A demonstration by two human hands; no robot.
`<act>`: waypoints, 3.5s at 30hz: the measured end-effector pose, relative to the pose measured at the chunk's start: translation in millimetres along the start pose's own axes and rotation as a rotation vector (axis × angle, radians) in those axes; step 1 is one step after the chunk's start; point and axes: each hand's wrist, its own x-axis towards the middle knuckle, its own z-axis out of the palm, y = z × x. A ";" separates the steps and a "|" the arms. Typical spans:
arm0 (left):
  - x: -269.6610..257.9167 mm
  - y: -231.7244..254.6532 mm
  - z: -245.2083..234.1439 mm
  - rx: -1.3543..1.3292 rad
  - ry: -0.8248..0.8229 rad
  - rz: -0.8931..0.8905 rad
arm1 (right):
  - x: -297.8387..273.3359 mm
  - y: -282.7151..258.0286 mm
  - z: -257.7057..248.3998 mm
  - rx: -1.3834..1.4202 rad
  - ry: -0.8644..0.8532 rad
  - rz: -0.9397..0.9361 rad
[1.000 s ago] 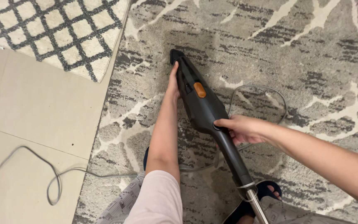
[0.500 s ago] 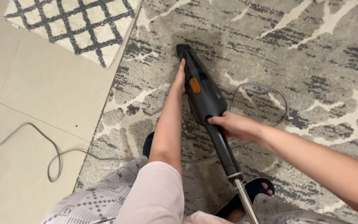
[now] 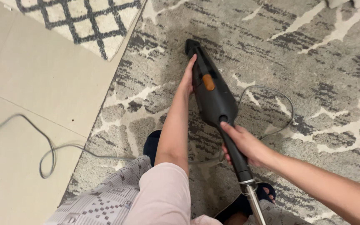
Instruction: The person cleans a patterned rug using a handheld vacuum cleaner, moving the nozzle across different sections and occasionally adjusting the vacuum body with both hands.
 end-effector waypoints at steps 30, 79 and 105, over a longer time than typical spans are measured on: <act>-78.9 80.3 -121.7 -0.009 0.250 0.134 | 63.6 -107.1 70.9 -1.552 0.174 -0.484; 36.3 -177.8 190.1 0.226 -0.245 -0.275 | 51.4 -2.9 -209.4 -0.957 0.487 -0.303; -116.0 -56.0 -23.4 -0.226 0.110 -0.013 | 111.8 -54.9 1.7 -1.408 0.010 -0.370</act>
